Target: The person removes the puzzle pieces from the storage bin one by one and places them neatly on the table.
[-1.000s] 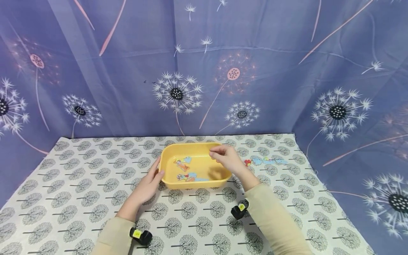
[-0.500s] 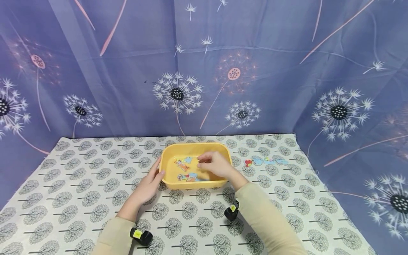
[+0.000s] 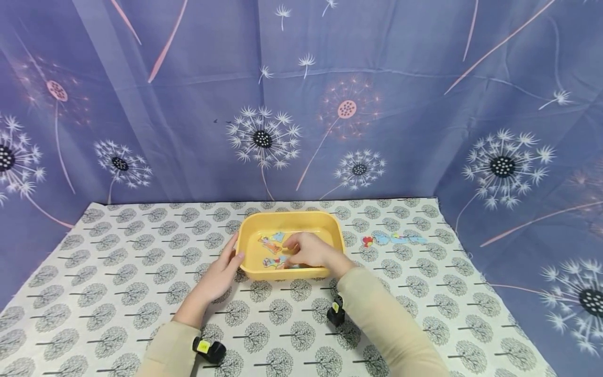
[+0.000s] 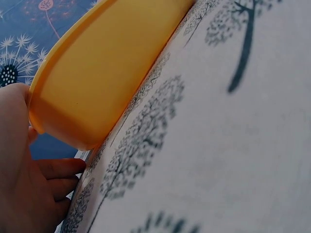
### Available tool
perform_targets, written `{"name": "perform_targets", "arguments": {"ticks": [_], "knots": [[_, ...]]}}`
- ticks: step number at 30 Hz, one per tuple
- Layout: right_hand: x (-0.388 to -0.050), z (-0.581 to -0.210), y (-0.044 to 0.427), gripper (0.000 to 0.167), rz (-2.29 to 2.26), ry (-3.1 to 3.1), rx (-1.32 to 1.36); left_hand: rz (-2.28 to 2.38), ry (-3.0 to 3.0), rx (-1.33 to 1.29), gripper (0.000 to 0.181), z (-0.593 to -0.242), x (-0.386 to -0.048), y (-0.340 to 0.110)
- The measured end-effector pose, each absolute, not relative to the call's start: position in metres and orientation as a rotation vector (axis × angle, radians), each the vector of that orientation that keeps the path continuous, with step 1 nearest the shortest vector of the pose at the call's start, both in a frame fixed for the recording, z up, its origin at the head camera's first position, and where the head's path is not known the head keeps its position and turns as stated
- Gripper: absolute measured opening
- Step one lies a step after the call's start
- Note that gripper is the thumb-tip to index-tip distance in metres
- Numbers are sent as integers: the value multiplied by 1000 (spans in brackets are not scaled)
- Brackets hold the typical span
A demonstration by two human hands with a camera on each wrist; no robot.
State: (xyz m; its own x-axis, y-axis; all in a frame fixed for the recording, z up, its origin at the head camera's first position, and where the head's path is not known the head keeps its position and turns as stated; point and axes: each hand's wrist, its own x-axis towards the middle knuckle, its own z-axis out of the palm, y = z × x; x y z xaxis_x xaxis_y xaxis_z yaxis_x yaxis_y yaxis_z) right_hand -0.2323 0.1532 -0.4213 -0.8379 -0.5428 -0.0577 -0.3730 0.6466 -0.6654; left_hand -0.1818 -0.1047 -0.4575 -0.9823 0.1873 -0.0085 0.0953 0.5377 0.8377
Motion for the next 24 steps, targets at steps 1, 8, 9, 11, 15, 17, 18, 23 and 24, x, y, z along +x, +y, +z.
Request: {"name": "perform_targets", "arguments": {"ticks": [1,8,9,11,15,17,18,23,24], "knots": [[-232,-421,152,46,-930,2623,-761,1445,2669,245,60,-458,-182,-105],[-235,-424,147,41,-689,2690,-912,1441,2663,235,60,-458,-182,-105],[-235,-425,146,40,-677,2696,-909,1440,2663,235,60,-458,-182,-104],[-235,-425,145,37,-663,2705,-889,1438,2663,236,60,-458,-182,-104],[-235,-424,144,27,-629,2749,-858,1437,2665,243,61,-458,-182,-104],[-235,-424,143,23,-598,2780,-855,1435,2667,243,61,-457,-182,-104],[-234,-424,143,21,-581,2796,-854,1435,2668,244,61,-457,-182,-104],[-236,-423,143,13,-515,2855,-832,1435,2665,252,61,-457,-182,-105],[-236,-423,143,11,-522,2857,-824,1436,2664,253,61,-457,-182,-105]]}}
